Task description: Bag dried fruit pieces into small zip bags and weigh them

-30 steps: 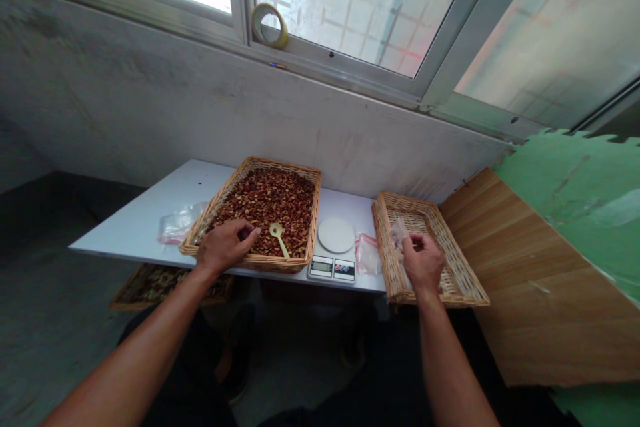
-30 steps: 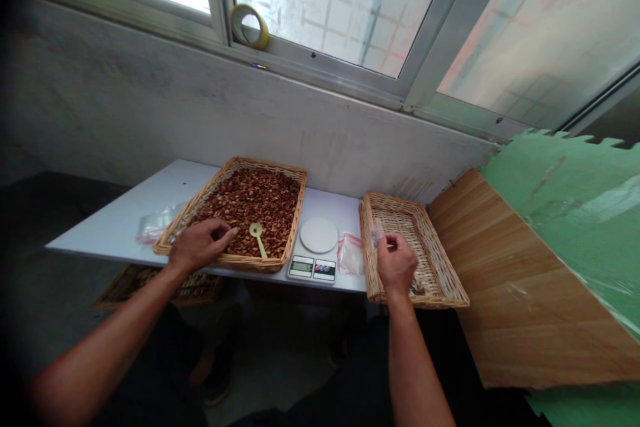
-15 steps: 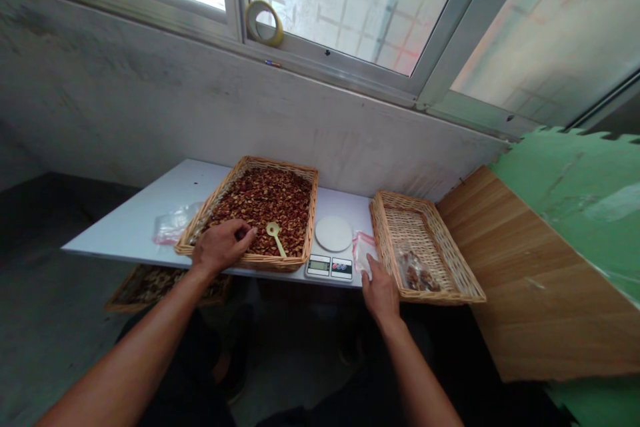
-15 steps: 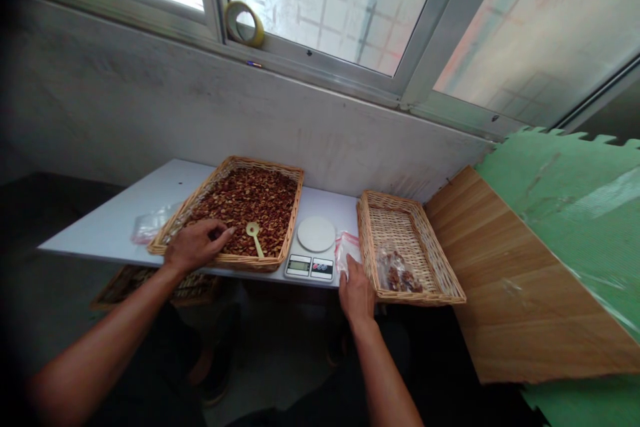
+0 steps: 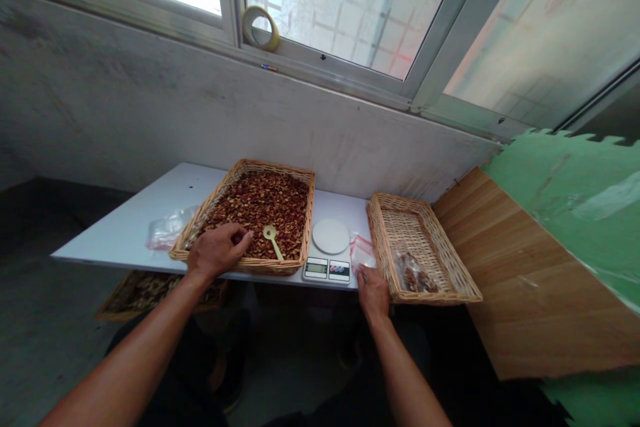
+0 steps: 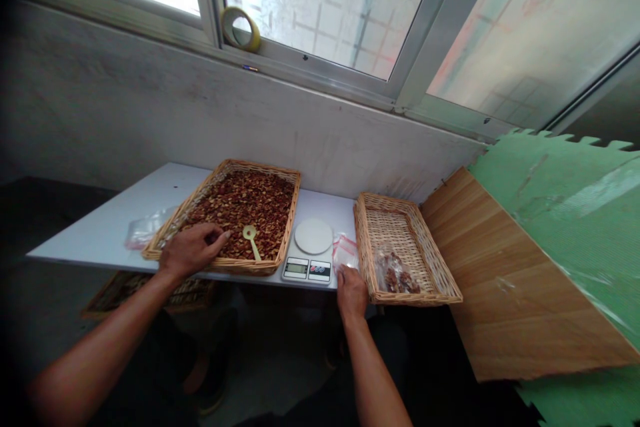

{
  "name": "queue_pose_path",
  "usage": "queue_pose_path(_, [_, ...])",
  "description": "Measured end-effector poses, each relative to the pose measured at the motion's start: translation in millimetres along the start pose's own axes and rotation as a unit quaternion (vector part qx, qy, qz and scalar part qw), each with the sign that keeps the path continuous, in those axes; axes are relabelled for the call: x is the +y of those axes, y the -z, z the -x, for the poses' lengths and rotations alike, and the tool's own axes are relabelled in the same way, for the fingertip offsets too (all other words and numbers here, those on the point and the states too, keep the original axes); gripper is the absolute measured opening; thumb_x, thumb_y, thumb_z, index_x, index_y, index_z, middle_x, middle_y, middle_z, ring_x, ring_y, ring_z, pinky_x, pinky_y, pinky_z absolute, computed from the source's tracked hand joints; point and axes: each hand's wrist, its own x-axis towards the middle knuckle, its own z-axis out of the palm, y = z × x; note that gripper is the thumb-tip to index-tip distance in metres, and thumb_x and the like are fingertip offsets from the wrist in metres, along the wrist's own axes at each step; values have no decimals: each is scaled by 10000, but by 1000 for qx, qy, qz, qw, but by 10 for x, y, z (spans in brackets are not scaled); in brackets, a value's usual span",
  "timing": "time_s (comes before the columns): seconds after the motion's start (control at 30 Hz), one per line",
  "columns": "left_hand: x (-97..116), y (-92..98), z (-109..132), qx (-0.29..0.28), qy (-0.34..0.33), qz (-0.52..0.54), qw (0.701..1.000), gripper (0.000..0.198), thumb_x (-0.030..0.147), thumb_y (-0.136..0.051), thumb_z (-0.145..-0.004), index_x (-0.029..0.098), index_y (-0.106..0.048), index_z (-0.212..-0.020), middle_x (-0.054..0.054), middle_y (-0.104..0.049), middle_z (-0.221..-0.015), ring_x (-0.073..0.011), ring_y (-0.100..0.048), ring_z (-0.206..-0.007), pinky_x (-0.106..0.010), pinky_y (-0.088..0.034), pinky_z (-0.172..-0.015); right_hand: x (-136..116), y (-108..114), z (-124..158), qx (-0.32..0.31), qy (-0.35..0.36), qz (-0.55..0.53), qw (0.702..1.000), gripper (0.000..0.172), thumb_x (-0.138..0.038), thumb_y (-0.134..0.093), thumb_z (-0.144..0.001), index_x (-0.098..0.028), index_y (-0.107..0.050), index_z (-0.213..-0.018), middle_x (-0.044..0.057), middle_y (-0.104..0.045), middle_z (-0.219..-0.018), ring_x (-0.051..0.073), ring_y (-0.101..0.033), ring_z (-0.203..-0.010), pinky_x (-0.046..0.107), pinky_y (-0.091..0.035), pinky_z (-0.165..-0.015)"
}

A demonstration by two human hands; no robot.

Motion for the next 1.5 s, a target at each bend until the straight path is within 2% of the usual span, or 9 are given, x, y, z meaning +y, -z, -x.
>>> queue_pose_path(0.13, [2, -1, 4, 3, 5, -4, 1000, 400, 564, -470, -909, 254, -704, -812, -34, -758, -869, -234, -669, -789, -301, -408, -651, 11, -33, 31, 37, -30, -49, 998, 316, -223, -469, -963, -135, -759, -1052, 134, -751, -1080, 228, -682, -1012, 331, -477, -954])
queue_pose_path(0.37, [-3, -12, 3, 5, -10, 1, 1000, 404, 553, -454, -918, 246, -687, -797, -39, -752, -857, -231, -672, -783, -304, -420, -668, -22, -63, -30, 94, -121, -64, 986, 173, -267, -575, -882, -182, -689, -782, 84, -718, -837, 231, -639, -804, 312, -448, -778])
queue_pose_path(0.5, [-5, -25, 2, 5, -3, -2, 1000, 409, 564, -455, -910, 252, -697, -806, -42, -755, -856, -237, -673, -781, -308, -427, -669, -32, -76, -50, 87, -129, -54, 986, 296, -426, -619, -892, -197, -640, -705, 75, -686, -770, 225, -598, -744, 312, -417, -735])
queue_pose_path(0.6, [-14, -36, -1, 6, 3, -8, 1000, 408, 573, -466, -902, 254, -701, -807, -45, -756, -857, -239, -675, -783, -308, -433, -676, -46, -61, -34, 77, -123, -46, 988, 431, -512, -511, -959, -189, -649, -709, 90, -675, -762, 219, -581, -725, 312, -401, -723])
queue_pose_path(0.77, [-33, -56, -9, 3, 10, -17, 1000, 403, 573, -472, -897, 257, -707, -810, -51, -761, -869, -243, -679, -803, -305, -441, -682, -68, -19, 16, 78, -114, -39, 990, 542, -462, -317, -1031, -164, -697, -784, 110, -675, -764, 221, -577, -725, 310, -391, -709])
queue_pose_path(1.0, [-32, -66, 7, 8, 5, -28, 1000, 421, 577, -463, -904, 249, -718, -832, -54, -760, -901, -240, -681, -818, -301, -446, -688, -74, -45, 60, 124, -156, -92, 976, 476, -426, -366, -1013, -147, -751, -998, 145, -730, -933, 235, -644, -810, 303, -440, -737])
queue_pose_path(1.13, [-16, -55, 17, 5, 14, -30, 999, 419, 576, -467, -894, 252, -725, -830, -50, -761, -896, -239, -678, -810, -292, -430, -652, -116, -42, -4, 147, -155, -104, 971, 380, -386, -458, -967, -149, -754, -986, 139, -747, -962, 250, -662, -863, 320, -457, -797])
queue_pose_path(1.37, [-16, -33, 15, -4, 9, -33, 999, 427, 578, -455, -898, 251, -713, -804, -54, -747, -859, -250, -671, -803, -302, -410, -625, -162, -29, -62, 89, -178, -53, 979, 323, -429, -645, -867, -134, -765, -919, 156, -749, -901, 263, -662, -815, 328, -452, -766])
queue_pose_path(1.5, [-33, -42, 22, -3, 3, -28, 1000, 434, 579, -448, -902, 250, -714, -808, -60, -746, -872, -255, -672, -798, -311, -408, -630, -183, 13, -14, 68, -169, -21, 983, 385, -388, -494, -947, -150, -789, -879, 155, -747, -857, 254, -661, -764, 317, -428, -709])
